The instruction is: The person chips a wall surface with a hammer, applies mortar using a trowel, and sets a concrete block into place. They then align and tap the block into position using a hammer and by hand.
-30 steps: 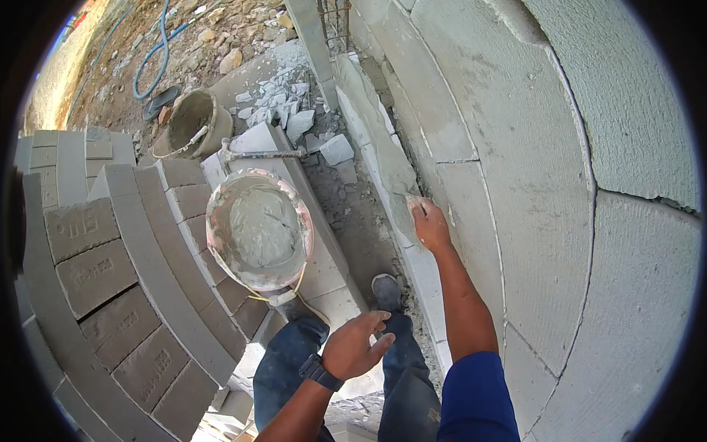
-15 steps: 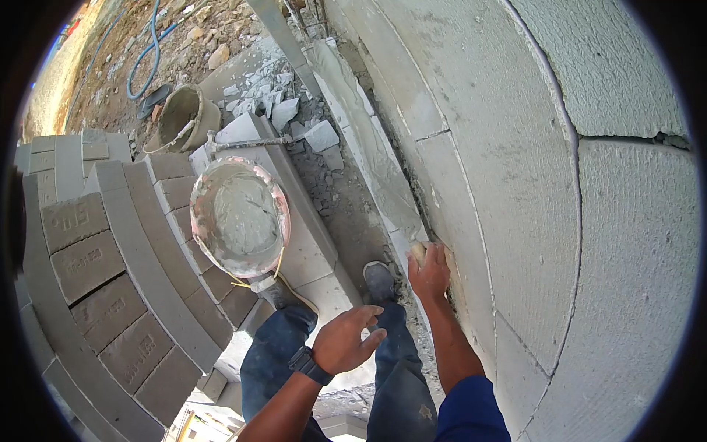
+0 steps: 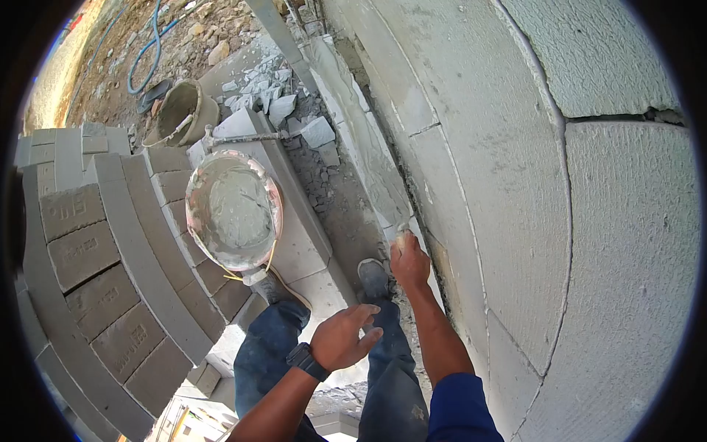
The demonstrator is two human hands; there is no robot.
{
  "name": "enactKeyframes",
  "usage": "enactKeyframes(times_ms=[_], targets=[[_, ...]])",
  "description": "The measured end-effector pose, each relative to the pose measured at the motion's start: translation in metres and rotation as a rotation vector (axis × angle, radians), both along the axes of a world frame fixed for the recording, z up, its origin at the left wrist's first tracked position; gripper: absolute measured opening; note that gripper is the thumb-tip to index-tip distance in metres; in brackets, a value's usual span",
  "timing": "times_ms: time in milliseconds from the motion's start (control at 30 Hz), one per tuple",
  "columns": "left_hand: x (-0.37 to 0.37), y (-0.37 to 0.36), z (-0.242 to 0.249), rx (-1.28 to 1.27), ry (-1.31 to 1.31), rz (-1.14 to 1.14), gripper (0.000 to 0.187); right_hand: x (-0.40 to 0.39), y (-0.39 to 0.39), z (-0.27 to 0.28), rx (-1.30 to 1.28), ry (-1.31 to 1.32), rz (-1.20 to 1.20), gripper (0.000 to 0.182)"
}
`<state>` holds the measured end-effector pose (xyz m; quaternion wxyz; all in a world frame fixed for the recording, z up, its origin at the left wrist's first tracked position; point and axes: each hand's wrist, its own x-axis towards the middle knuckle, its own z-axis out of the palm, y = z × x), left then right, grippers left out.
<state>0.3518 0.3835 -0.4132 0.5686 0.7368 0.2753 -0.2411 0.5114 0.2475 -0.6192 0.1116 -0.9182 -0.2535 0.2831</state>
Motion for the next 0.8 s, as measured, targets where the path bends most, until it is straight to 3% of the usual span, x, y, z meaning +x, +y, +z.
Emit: enactKeyframes(times_ms=[167,267,367,567,667,733,800], targets=[[-0.002,0.002,0.001,-0.008,-0.025,0.009,0.043,0.021,0.030,0.021,-0.076,0.196,-0.086,0.048],[-0.003,0.004,0.000,0.004,-0.009,-0.003,0.042,0.025,0.032,-0.004,0.292,0.136,-0.120,0.050],[-0.004,0.004,0.000,0.010,-0.011,0.003,0.042,0.050,0.069,-0.012,0.279,0.085,-0.203,0.050],[-0.003,0.001,0.001,0.031,-0.053,0.020,0.042,0.090,0.090,-0.014,0.172,0.491,-0.306,0.048],[-0.002,0.005,0.003,0.030,-0.044,0.001,0.042,0.065,0.033,-0.020,0.268,0.319,-0.082,0.045],[-0.003,0.006,0.003,0.038,-0.047,0.013,0.043,0.045,-0.003,-0.003,0.119,0.271,-0.136,0.043],[-0.001,0.007,0.002,0.044,-0.049,0.019,0.043,0.019,-0.040,-0.005,0.132,0.302,-0.204,0.041]])
